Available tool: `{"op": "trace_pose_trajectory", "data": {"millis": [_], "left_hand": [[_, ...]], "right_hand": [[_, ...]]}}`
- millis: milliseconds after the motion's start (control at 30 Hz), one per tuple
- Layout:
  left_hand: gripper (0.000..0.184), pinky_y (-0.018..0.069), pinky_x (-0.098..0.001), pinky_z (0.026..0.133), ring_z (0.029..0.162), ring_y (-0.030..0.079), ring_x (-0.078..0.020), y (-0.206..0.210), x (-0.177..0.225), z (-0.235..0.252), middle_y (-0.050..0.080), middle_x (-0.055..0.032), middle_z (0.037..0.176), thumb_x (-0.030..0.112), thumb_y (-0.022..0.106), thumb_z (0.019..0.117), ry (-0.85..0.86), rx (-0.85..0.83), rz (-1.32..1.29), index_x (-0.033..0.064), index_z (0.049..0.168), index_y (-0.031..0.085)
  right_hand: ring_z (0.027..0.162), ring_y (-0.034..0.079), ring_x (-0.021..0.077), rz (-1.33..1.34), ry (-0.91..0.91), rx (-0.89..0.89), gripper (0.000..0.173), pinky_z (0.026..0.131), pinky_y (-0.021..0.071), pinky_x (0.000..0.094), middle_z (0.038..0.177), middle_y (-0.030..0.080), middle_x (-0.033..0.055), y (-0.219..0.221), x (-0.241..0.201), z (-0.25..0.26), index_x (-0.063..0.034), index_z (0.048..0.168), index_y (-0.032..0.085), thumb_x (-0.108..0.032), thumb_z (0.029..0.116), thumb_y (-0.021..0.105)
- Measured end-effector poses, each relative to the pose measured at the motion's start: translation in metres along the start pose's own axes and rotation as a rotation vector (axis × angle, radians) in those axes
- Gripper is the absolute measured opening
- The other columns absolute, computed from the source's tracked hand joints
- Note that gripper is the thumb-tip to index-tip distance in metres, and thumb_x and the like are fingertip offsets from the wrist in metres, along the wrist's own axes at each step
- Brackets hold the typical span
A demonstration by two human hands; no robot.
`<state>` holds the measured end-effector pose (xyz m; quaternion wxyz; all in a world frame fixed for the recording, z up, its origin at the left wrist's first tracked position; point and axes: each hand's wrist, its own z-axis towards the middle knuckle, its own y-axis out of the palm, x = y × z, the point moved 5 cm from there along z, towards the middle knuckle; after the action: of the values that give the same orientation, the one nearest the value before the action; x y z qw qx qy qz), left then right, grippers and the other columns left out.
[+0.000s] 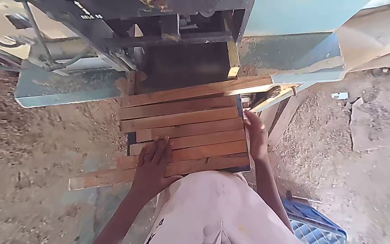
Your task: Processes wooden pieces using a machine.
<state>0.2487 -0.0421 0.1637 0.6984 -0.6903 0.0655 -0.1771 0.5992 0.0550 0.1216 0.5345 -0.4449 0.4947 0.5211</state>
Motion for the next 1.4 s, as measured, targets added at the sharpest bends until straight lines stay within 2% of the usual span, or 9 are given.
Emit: {"op": "trace_pose_trajectory", "data": {"millis": [133,233,300,500,700,967,1133,1267,1400], "left_hand": [[0.082,0.0118,-0.0723,0.119,0.153,0.028,-0.0395,-0.021,-0.040,0.004,0.037,-0.0189,0.163,0.062,0.015,0.1031,-0.304,0.176,-0.169,0.0044,0.157,0.038],[0.070,0.0116,-0.0643,0.123,0.155,0.019,-0.0437,-0.036,-0.113,0.023,0.024,-0.0266,0.166,0.045,0.026,0.1082,-0.801,0.255,-0.255,-0.0022,0.160,0.025],[0.069,0.0210,-0.0607,0.122,0.151,0.027,-0.0458,-0.043,-0.151,0.034,0.029,-0.0326,0.161,0.045,0.030,0.1107,-0.971,0.313,-0.415,-0.0055,0.158,0.026],[0.064,0.0269,-0.0676,0.117,0.148,0.031,-0.0497,-0.058,-0.146,0.102,0.036,-0.0309,0.157,0.042,0.043,0.1079,-0.612,0.336,-0.313,-0.0014,0.155,0.036],[0.065,0.0124,-0.0665,0.123,0.155,0.022,-0.0404,-0.025,-0.108,0.173,0.037,-0.0193,0.162,0.055,0.040,0.1055,-0.328,0.156,-0.191,0.0124,0.154,0.044],[0.064,0.0148,-0.0669,0.122,0.153,0.024,-0.0429,-0.013,-0.090,0.183,0.039,-0.0192,0.161,0.055,0.037,0.1063,-0.201,-0.004,-0.102,0.0173,0.158,0.040],[0.062,0.0151,-0.0683,0.121,0.154,0.024,-0.0396,-0.013,-0.092,0.186,0.036,-0.0169,0.163,0.053,0.034,0.1073,-0.239,-0.064,-0.072,0.0177,0.158,0.040],[0.060,0.0156,-0.0689,0.120,0.153,0.027,-0.0404,-0.017,-0.097,0.185,0.038,-0.0177,0.162,0.049,0.033,0.1085,-0.213,-0.059,-0.026,0.0116,0.155,0.044],[0.054,0.0221,-0.0688,0.118,0.148,0.036,-0.0396,-0.020,-0.101,0.181,0.049,-0.0152,0.154,0.045,0.034,0.1089,-0.199,-0.035,-0.017,0.0131,0.150,0.051]], "right_hand": [[0.135,0.052,0.0206,-0.362,-0.108,0.260,0.057,0.114,0.0425,0.0385,0.146,0.053,0.0195,-0.044,-0.030,0.069,0.0052,0.143,0.049,-0.038,0.1097,0.032],[0.142,0.045,0.0234,-0.379,-0.026,0.337,0.055,0.118,0.0356,0.0376,0.153,0.046,0.0223,-0.068,-0.017,0.136,0.0027,0.149,0.045,-0.034,0.1110,0.029],[0.123,0.059,0.0160,-0.215,0.045,0.253,0.055,0.104,0.0477,0.0340,0.136,0.061,0.0170,-0.055,0.004,0.164,0.0039,0.136,0.055,-0.032,0.1112,0.022],[0.092,0.063,0.0099,-0.185,0.104,0.114,0.052,0.080,0.0536,0.0328,0.112,0.069,0.0066,-0.006,0.014,0.148,-0.0044,0.122,0.064,-0.036,0.1096,0.024],[0.115,0.062,0.0133,-0.159,0.139,-0.043,0.057,0.094,0.0537,0.0386,0.135,0.064,0.0070,0.051,0.010,0.125,-0.0108,0.141,0.056,-0.044,0.1101,0.020],[0.136,0.051,0.0154,-0.103,0.111,-0.140,0.061,0.112,0.0437,0.0347,0.151,0.051,0.0127,0.080,0.018,0.124,-0.0057,0.154,0.038,-0.045,0.1094,0.023],[0.143,0.043,0.0284,-0.165,0.145,-0.168,0.061,0.115,0.0407,0.0476,0.156,0.043,0.0193,0.090,0.018,0.127,-0.0097,0.152,0.043,-0.049,0.1083,0.029],[0.152,0.024,0.0419,-0.374,0.111,-0.215,0.056,0.116,0.0181,0.0701,0.160,0.037,0.0208,0.103,0.008,0.128,-0.0125,0.152,0.048,-0.044,0.1082,0.034],[0.156,0.019,0.0381,-0.359,0.087,-0.221,0.061,0.118,0.0117,0.0713,0.165,0.035,0.0123,0.107,0.011,0.120,-0.0157,0.157,0.041,-0.049,0.1089,0.027]]}}
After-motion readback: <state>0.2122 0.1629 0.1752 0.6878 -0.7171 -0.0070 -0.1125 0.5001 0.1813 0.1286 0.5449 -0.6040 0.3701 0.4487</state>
